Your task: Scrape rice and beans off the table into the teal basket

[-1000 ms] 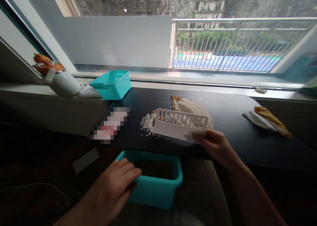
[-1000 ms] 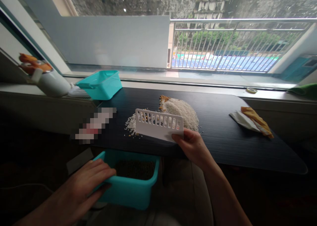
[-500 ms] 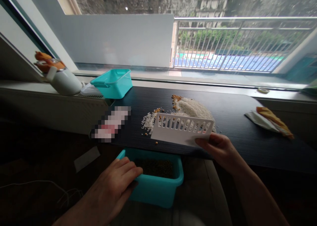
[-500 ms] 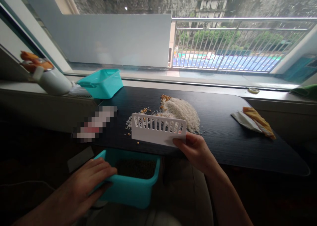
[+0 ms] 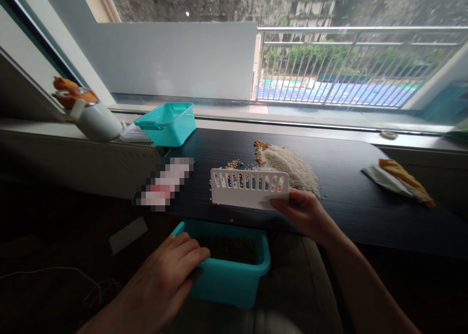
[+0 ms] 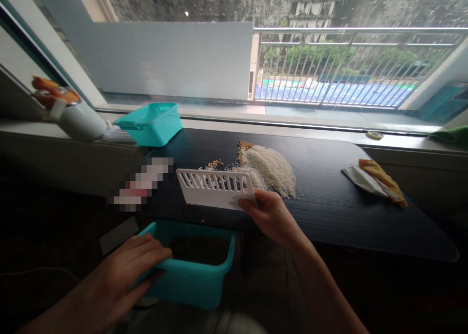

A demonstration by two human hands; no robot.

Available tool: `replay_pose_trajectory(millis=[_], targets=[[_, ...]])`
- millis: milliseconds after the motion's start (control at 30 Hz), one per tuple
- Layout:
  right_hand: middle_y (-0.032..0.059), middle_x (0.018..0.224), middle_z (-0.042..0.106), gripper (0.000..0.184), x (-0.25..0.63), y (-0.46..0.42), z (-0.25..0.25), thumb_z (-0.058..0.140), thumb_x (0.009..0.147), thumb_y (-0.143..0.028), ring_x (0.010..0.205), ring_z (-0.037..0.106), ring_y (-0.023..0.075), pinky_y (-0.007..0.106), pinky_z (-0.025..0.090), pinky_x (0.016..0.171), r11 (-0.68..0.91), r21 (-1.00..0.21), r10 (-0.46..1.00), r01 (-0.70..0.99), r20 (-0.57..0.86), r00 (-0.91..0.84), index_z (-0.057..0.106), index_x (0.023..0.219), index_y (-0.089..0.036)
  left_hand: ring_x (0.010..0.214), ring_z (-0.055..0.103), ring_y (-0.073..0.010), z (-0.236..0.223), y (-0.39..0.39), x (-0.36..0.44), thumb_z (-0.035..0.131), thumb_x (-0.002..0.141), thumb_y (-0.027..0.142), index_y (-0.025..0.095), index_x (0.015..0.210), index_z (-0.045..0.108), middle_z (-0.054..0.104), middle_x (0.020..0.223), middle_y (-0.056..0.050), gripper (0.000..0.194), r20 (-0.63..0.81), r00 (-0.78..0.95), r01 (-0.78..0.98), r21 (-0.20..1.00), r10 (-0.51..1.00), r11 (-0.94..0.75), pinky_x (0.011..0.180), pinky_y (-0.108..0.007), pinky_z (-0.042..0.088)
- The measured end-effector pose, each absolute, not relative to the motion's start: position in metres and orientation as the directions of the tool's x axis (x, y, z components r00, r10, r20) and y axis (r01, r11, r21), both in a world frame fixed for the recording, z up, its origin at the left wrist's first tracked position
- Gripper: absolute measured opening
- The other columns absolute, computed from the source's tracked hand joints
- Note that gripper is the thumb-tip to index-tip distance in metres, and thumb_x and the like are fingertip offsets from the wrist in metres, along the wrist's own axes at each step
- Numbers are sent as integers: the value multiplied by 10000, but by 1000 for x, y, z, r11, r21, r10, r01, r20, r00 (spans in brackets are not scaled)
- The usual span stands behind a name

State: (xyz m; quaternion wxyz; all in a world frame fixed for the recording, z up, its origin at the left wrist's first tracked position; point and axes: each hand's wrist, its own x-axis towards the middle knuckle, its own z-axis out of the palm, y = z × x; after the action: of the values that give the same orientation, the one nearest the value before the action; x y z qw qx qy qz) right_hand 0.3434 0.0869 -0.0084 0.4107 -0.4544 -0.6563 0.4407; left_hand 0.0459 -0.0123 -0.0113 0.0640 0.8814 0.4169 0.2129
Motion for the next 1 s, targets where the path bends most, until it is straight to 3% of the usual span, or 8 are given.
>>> replay_pose_trajectory(millis=[400, 567, 700, 1000], targets=[[41, 931, 769, 191, 363, 51, -20, 692, 815, -326, 898, 707, 243, 318, 566, 808, 132, -972, 961, 195, 78, -264, 776, 939, -208, 915, 611, -191, -9, -13, 47, 449, 842, 36, 235, 1060, 585, 668, 958, -6, 325, 275, 551, 719, 323, 788, -615, 869, -310, 455], [27, 938, 764, 215, 335, 42, -24, 609, 874, -314, 866, 698, 229, 291, 555, 756, 192, -963, 971, 187, 159, -178, 764, 970, -201, 919, 611, -195, -11, -13, 46, 437, 859, 42, 238, 1077, 574, 665, 976, -13, 324, 249, 549, 726, 331, 798, -603, 872, -327, 458], [31, 909, 759, 249, 303, 45, -33, 558, 893, -272, 799, 693, 218, 280, 531, 712, 262, -919, 959, 293, 216, -182, 763, 997, -178, 955, 614, -194, -15, -11, 42, 460, 853, 40, 243, 1109, 562, 668, 1000, -8, 343, 266, 565, 716, 312, 781, -624, 933, -350, 442], [31, 843, 765, 246, 329, 46, -42, 621, 839, -326, 757, 697, 218, 256, 512, 655, 177, -904, 951, 390, 259, 170, 757, 974, -171, 922, 616, -184, -18, -11, 41, 438, 839, 13, 244, 1119, 549, 664, 985, -7, 380, 250, 580, 710, 311, 775, -632, 935, -364, 446]])
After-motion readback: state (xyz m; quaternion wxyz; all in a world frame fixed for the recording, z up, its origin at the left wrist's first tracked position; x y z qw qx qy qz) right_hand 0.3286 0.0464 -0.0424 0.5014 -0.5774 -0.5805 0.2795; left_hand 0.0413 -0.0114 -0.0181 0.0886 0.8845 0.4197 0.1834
